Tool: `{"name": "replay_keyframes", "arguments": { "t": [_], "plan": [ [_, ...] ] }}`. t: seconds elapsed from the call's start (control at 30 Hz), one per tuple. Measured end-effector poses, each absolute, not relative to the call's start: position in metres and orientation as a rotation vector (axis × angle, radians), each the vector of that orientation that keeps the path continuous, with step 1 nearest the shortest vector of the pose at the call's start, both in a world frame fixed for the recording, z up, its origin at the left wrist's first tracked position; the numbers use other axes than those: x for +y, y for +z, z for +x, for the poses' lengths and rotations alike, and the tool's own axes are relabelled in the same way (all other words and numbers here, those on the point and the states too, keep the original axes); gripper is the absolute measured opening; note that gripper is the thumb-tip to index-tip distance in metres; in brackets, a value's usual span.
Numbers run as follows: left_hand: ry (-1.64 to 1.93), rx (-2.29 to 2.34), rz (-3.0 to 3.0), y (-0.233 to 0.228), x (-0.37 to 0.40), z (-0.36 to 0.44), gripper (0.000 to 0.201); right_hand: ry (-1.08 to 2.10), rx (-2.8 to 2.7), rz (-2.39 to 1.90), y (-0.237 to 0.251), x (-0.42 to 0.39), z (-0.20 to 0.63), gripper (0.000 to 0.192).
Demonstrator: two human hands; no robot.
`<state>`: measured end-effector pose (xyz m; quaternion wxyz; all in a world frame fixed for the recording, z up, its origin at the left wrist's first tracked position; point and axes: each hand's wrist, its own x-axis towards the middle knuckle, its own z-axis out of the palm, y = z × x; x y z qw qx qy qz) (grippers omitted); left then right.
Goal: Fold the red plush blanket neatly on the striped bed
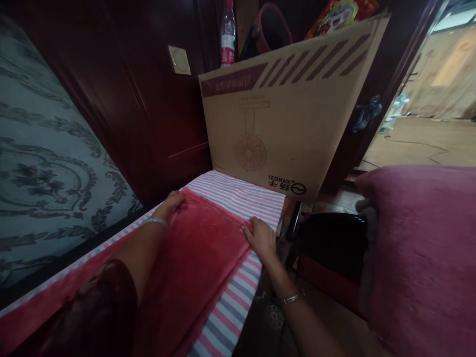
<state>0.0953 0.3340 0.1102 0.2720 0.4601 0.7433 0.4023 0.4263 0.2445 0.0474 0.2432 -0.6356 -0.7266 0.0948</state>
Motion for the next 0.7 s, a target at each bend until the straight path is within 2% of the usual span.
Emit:
{"name": "replay_keyframes", "arguments": {
  "t": [0.13, 0.2, 0.3, 0.43, 0.53, 0.7],
  "plan": [
    [1.202, 1.979, 1.266, 0.141, 0.316, 0.094, 0.011, 0.447, -1.953, -1.743, 0.054, 0.246, 0.430, 0.035],
    [1.269, 1.952, 1.297, 0.158, 0.301, 0.089, 0.011, 0.514, -1.896, -1.674, 0.063, 0.241, 0.433, 0.037],
    [1.366, 1.875, 1.340, 0.184, 0.272, 0.076, 0.012, 0.417, -1.806, -1.431, 0.088, 0.214, 0.432, 0.037],
    [1.410, 1.806, 1.347, 0.220, 0.214, 0.042, 0.016, 0.249, -1.902, -0.997, 0.135, 0.140, 0.409, 0.029],
    [1.378, 1.825, 1.300, 0.239, 0.152, 0.007, 0.015, 0.247, -2.032, -0.683, 0.155, 0.073, 0.380, 0.030],
    [1.295, 1.971, 1.150, 0.233, 0.035, -0.040, 0.009, 0.421, -2.227, -0.331, 0.123, -0.024, 0.323, 0.045]
  ]
}}
